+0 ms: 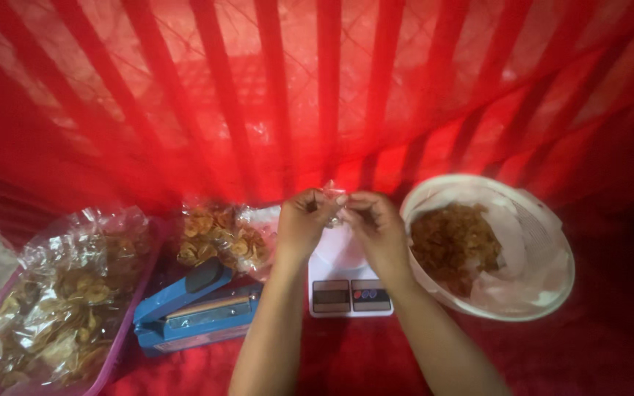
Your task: The person scoops dried food items from a white colander into a clear plastic bag placed on a digital scale. After filling the bag, they use a blue heat sealer to close it and then place the sealed package into a pink tray.
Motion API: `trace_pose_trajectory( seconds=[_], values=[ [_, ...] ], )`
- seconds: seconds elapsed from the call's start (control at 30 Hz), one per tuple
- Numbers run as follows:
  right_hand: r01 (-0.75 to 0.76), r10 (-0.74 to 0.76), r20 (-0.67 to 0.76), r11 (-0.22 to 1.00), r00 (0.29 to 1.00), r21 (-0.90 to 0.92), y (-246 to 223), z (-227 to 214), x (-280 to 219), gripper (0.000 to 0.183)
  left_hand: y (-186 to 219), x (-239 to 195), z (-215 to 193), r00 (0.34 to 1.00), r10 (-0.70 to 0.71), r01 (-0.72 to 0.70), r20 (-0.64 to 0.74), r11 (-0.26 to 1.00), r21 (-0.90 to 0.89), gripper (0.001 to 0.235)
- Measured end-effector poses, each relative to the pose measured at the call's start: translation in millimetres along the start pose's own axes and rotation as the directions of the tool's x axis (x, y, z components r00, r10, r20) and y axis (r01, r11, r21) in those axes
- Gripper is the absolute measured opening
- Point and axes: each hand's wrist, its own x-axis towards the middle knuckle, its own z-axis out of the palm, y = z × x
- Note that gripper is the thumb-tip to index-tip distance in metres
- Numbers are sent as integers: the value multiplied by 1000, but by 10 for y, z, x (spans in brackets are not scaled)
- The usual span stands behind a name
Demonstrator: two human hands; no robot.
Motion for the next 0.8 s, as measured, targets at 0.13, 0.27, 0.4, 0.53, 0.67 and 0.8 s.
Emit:
trace_pose_trajectory(
  seconds=[0.13, 0.27, 0.4, 0.53, 0.67, 0.8],
  values=[
    [30, -31, -42, 999, 999, -18, -28, -121, 114, 16, 15, 41, -90, 997, 21, -19, -69, 999, 43, 25],
    [323, -323, 72, 850, 944, -417, -239, -193, 91, 23, 214, -78, -47, 979, 154, -88, -130, 907, 412, 19],
    [173, -142, 101, 759, 985, -628, -432, -120, 77, 30, 420, -246, 154, 957, 289, -218, 6, 707, 673, 13],
    [-30, 62, 48, 868, 997, -496, -497, -116, 111, 34, 579, -319, 303, 962, 270, -209, 32, 659, 722, 8],
    [12, -1, 24, 882, 1000, -472, -560, -144, 113, 27, 744, -376, 300, 888, 425, -423, 179, 599, 680, 20],
    [-6, 33, 35, 809, 999, -588, -689, -372, 89, 24, 798, -370, 282, 760, 523, -631, 384, 454, 629, 8]
  ],
)
